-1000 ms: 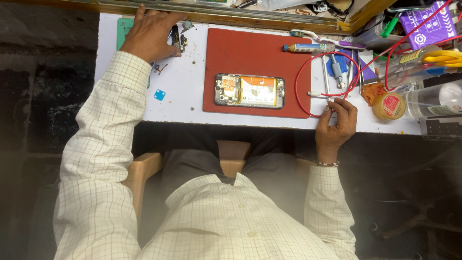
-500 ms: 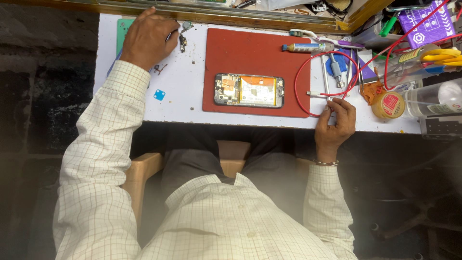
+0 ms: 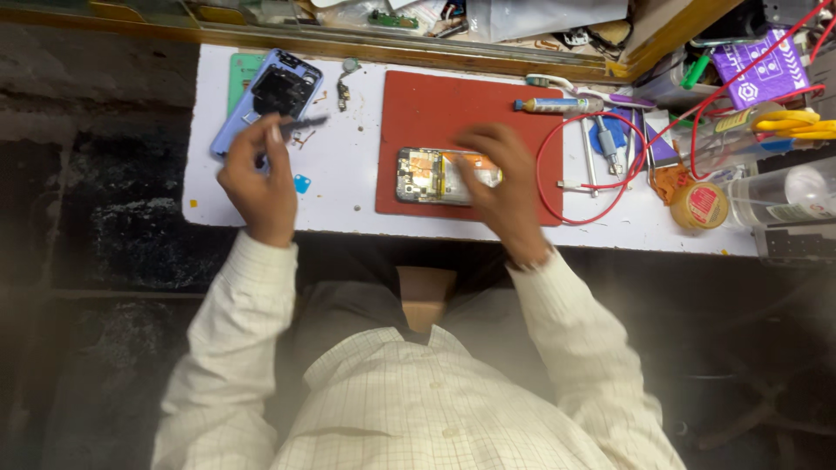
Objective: The person repairs a disassembled smartphone at a workbench. They hold the phone body, use a screwdriver to unscrew and re-tighten small screws, lift the camera module and other internal components from the phone, reposition the parts, and continue driving screws with the screwdriver while the phone stays connected to a red charging cable.
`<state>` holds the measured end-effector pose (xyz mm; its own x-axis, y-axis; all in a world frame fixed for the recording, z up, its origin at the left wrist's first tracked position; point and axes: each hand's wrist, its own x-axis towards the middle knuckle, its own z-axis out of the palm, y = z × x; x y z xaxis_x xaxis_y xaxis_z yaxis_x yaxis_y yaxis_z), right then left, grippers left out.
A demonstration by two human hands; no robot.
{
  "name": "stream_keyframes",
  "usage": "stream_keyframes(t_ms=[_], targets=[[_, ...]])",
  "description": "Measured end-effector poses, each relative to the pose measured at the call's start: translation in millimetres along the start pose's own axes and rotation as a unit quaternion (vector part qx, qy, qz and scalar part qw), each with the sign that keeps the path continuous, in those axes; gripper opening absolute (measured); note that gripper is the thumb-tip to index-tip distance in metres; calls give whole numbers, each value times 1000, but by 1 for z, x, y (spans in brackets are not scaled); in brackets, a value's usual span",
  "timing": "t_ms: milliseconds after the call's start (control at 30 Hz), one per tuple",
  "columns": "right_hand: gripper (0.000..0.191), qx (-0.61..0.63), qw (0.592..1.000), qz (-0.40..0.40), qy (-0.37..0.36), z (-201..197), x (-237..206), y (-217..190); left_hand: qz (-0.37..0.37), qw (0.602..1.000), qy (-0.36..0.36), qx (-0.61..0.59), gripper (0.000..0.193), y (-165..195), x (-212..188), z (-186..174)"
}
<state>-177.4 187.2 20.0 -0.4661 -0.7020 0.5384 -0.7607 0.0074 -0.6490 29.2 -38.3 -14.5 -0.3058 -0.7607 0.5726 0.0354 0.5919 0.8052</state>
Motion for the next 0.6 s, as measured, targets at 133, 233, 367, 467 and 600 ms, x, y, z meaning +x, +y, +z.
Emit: stream_keyframes(t_ms=[133,233,367,467,600], targets=[[20,-21,992,4,-127,88,64,5,-23,998,26,-55,15,-5,-32,3],[25,-102,989,-1,-107,135,89,9,-33,998,40,-41,15,-13,-37,7],[30,-192,977,-16,-96,161,98,18,-7,999,22,-30,15,-16,-40,8],[24,-201,976,-18,-78,170,97,27,-4,1000,10,-28,15,-14,-41,8],[11,-225,970,-60,-63,173,95,37,4,1000,15,-23,14,-10,-42,9]])
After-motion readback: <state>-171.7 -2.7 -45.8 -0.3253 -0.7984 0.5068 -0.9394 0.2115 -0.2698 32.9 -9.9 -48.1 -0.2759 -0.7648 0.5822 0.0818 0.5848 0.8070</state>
